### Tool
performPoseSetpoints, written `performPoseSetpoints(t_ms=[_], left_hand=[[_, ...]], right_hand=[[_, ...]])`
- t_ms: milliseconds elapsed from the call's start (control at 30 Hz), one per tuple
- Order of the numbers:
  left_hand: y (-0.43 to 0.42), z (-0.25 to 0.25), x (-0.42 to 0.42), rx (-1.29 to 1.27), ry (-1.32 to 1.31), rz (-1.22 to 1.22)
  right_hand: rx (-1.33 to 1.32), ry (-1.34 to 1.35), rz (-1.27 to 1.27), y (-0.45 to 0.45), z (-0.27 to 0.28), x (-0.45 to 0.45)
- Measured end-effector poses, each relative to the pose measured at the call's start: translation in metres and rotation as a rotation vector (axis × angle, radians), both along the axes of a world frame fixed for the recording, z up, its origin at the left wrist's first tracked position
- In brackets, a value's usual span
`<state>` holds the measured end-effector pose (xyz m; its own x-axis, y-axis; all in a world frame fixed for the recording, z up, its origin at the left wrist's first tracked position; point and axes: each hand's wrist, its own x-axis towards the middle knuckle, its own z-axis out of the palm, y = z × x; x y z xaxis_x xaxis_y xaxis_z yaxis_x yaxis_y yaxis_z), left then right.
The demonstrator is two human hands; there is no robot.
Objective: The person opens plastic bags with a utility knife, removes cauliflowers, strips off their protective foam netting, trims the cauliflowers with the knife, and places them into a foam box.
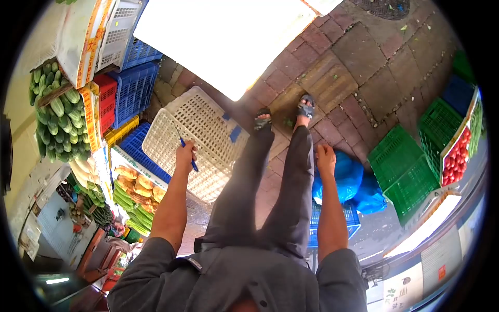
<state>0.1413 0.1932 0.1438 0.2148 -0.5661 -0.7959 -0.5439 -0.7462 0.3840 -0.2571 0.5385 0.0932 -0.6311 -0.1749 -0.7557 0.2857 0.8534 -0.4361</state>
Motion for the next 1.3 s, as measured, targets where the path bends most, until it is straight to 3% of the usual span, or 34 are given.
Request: performPoseSetpoints(t_ms=[133, 367, 533, 800, 933, 1067, 1133, 1200, 1267, 1300], left_hand=[[0.036, 0.026, 0.019, 0.063, -0.026, -0.051], [0.15, 0.06, 0.085, 0.112, -0.043, 0.077], [0.258, 0.086, 0.124, 0.203, -0.051, 0.154], [0.32, 0.108, 0.173, 0.224, -0.063, 0.208], [0.323, 0.108, 0.214, 0.233, -0.044, 0.202], [0.332, 0.11, 0.27, 0.217, -0.074, 0.154], [0.333, 0.114, 0.298, 0.223, -0.126, 0.184], [0.338, 0.113, 0.338, 0.233, -0.143, 0.149], [0.345, 0.106, 0.386, 0.257, -0.119, 0.159], [0.342, 0.109, 0.389, 0.259, -0.144, 0.148]], right_hand=[[-0.134, -0.074, -0.146, 0.015, 0.009, 0.029], [-0.267, -0.316, 0.023, -0.028, 0.028, 0.092], [-0.253, -0.392, 0.112, 0.004, 0.031, 0.126], [-0.098, -0.6, 0.274, 0.06, -0.013, 0.246], [-0.086, -0.849, 0.118, 0.078, -0.052, 0.348], [-0.191, -0.746, -0.018, 0.082, -0.106, 0.465], [-0.357, -0.198, 0.148, 0.074, -0.125, 0.508], [-0.265, -0.03, 0.128, 0.054, -0.112, 0.515], [0.015, -0.255, -0.079, 0.015, -0.051, 0.476], [-0.104, -0.107, -0.038, 0.018, -0.045, 0.476]])
